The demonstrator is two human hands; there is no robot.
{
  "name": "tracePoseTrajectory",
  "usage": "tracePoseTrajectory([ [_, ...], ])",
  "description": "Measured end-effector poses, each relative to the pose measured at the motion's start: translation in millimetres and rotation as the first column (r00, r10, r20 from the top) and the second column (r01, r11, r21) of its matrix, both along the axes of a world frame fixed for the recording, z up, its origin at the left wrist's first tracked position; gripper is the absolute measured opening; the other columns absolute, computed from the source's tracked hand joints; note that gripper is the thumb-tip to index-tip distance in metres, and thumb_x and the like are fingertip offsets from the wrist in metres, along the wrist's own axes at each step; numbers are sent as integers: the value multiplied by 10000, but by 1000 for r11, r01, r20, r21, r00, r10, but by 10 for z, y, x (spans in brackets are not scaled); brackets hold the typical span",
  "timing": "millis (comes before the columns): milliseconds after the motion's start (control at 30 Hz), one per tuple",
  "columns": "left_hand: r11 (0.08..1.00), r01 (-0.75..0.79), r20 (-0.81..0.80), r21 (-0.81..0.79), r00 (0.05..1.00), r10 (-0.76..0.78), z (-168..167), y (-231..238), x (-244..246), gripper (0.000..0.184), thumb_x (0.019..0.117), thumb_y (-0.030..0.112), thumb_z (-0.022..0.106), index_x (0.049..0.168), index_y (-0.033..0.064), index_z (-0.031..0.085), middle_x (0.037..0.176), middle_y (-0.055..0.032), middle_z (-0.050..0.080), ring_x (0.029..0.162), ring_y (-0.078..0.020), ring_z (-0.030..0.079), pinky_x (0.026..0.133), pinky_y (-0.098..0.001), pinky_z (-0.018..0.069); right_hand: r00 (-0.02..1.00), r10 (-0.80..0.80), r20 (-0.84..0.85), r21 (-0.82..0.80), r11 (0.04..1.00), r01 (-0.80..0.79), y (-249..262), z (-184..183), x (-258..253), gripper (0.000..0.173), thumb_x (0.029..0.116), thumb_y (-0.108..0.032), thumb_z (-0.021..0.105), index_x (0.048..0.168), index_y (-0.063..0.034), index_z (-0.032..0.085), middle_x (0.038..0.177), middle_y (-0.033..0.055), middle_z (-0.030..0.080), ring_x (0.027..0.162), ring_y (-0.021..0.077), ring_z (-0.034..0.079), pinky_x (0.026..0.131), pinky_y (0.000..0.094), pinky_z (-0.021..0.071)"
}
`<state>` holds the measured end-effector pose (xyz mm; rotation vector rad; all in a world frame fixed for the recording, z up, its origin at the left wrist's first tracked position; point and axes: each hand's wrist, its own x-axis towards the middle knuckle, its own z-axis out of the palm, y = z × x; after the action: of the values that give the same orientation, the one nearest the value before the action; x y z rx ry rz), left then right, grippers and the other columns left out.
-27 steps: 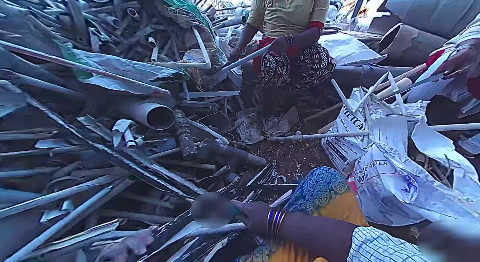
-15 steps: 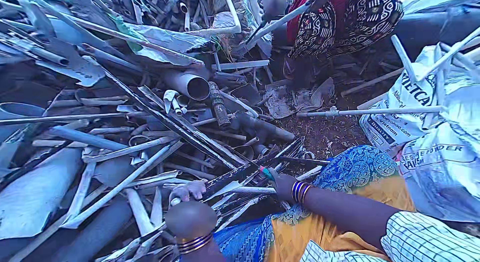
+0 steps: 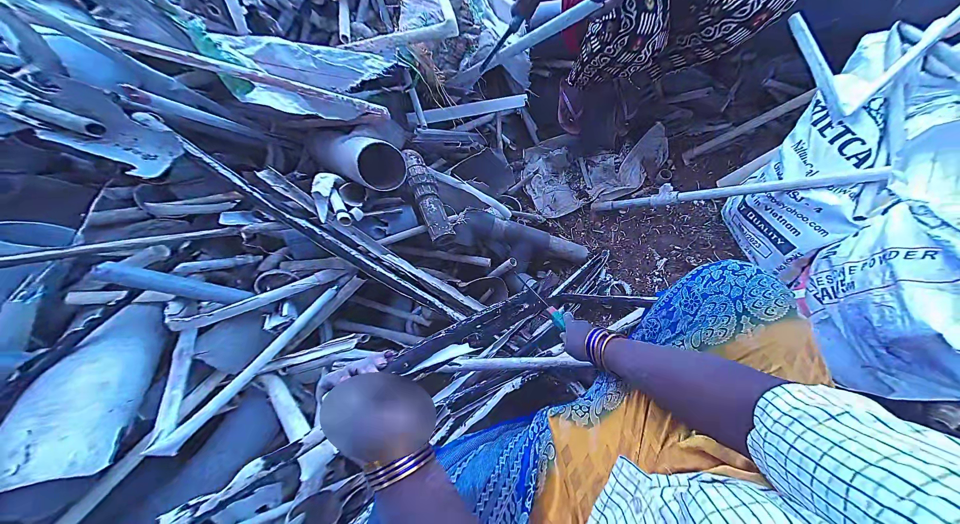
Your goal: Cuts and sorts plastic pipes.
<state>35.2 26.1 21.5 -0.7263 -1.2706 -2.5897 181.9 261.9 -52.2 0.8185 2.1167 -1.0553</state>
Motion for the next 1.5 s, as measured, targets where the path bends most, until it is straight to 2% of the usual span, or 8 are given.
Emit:
tracePoseTrajectory([
  [200,960,-260,214,-105,937,277,97,83,48,276,912,-49,322,948,134,525,794,41,647,776,-116,680,780,-307,596,949,246,-196,55,969,-240,-189,212,27,611,1125,-335,367,1651,-115,148,1278,316,623,1194,481,624,1008,634,473],
  [600,804,-498,341,-325,731,591,254,177,103,235,1023,-4,513,1248,-73,512,1052,-95,639,981,-117,647,919,-288,542,953,295,-64,120,951,-286,-297,197,7,640,1108,-244,388,1646,-71,89,1303,304,613,1212,466,622,1007,619,486],
  [833,754,-548,421,-362,625,657,288,190,44,158,1013,42,590,1154,-26,563,971,-53,653,946,-91,652,898,-276,542,885,442,-147,148,894,-422,-422,359,12,621,1123,-298,363,1657,-115,105,1265,316,624,1166,490,633,972,639,485],
  [1100,821,-475,373,-317,734,568,299,192,87,238,1026,31,537,1235,-83,538,1131,-119,654,1071,-115,630,979,-277,508,985,49,-168,43,998,-43,-155,125,-77,522,1115,-258,412,1567,-29,287,1259,308,627,1183,436,633,1028,568,468],
  [1233,935,-316,374,-161,857,354,231,223,134,325,1091,177,300,1303,-24,445,1185,-79,655,1070,-120,652,957,-316,541,803,107,-587,94,994,-64,-331,314,144,531,1075,-192,467,1524,67,351,1145,295,671,1009,415,690,944,545,522],
  [1300,962,-254,365,-103,890,274,200,227,142,533,1038,425,393,1341,-14,382,1234,-80,641,1101,-118,643,954,-328,544,601,202,-773,198,977,-74,-416,300,253,513,1024,-186,500,1431,124,461,1059,280,706,894,399,725,844,548,570],
  [1433,986,-165,404,-5,902,153,221,220,150,1401,496,1008,581,1415,-22,343,1314,-90,633,1160,-132,637,974,-339,543,491,143,-859,127,990,-67,-521,227,382,515,996,-237,490,1366,120,523,931,206,711,735,270,701,706,448,584],
  [1500,995,-93,374,-25,923,96,202,206,173,1270,669,879,645,1455,-58,301,1366,-116,596,1195,-131,611,1001,-327,521,523,-30,-852,-42,999,-10,-583,225,395,560,1001,-284,467,1393,116,466,836,110,660,650,148,630,642,344,560],
])
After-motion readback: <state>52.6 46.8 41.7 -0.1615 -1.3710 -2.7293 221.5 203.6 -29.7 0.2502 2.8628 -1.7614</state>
